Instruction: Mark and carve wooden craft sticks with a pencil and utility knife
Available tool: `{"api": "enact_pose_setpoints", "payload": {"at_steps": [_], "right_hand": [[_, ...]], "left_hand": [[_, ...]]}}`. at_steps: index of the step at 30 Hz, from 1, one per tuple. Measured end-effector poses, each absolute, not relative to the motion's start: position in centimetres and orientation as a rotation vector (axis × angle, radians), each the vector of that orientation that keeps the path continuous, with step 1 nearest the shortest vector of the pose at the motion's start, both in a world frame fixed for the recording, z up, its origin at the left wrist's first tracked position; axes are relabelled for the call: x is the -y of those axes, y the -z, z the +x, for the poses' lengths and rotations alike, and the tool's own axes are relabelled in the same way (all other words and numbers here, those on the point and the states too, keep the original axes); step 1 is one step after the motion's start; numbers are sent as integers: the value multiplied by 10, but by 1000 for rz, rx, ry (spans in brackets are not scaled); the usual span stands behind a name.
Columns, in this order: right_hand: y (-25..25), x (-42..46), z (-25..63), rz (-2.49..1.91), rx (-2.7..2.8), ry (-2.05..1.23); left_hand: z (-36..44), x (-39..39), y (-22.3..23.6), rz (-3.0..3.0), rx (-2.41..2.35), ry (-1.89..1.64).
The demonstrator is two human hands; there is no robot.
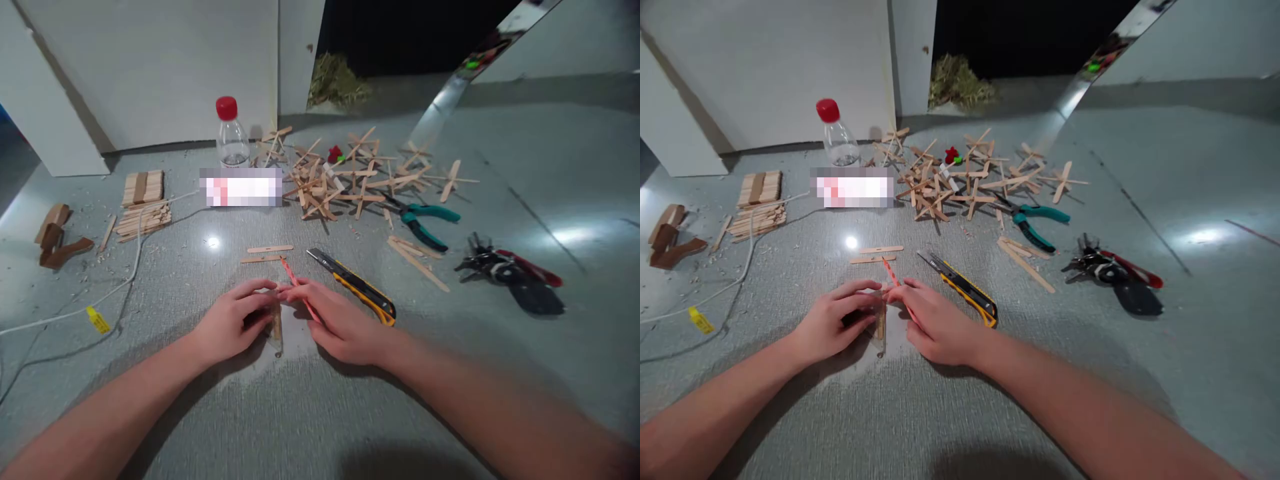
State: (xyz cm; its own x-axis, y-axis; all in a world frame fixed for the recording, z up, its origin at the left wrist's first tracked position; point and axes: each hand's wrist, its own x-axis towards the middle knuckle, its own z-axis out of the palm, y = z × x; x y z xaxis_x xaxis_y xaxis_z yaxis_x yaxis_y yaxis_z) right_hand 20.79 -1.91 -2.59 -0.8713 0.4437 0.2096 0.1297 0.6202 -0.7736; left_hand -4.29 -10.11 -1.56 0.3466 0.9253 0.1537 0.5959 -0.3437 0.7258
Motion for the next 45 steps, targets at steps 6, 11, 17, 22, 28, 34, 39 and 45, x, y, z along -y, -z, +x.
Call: {"api": "enact_pose_setpoints", "payload": {"at_steps": [6, 11, 17, 22, 28, 34, 39, 45], "right_hand": [[26, 20, 213, -448, 2407, -1235], [28, 19, 220, -485, 2289, -1372], [29, 24, 222, -407, 2351, -1211], [29, 27, 220, -294, 2437, -1154], [31, 26, 217, -238, 2453, -1117], [24, 31, 221, -299, 2441, -990], [10, 22, 232, -958, 2532, -313], [11, -9, 245, -1267, 2607, 41]], "left_hand": [[-40, 104, 17, 2189, -1290, -726], [-39, 105, 17, 2293, -1358, -688], [-44, 106, 21, 2368, -1402, -619], [-42, 106, 22, 2390, -1430, -517], [-42, 105, 19, 2347, -1435, -503], [-46, 106, 18, 2379, -1408, -483], [-45, 109, 16, 2487, -1380, -381], [-46, 109, 14, 2511, -1316, -331]]}}
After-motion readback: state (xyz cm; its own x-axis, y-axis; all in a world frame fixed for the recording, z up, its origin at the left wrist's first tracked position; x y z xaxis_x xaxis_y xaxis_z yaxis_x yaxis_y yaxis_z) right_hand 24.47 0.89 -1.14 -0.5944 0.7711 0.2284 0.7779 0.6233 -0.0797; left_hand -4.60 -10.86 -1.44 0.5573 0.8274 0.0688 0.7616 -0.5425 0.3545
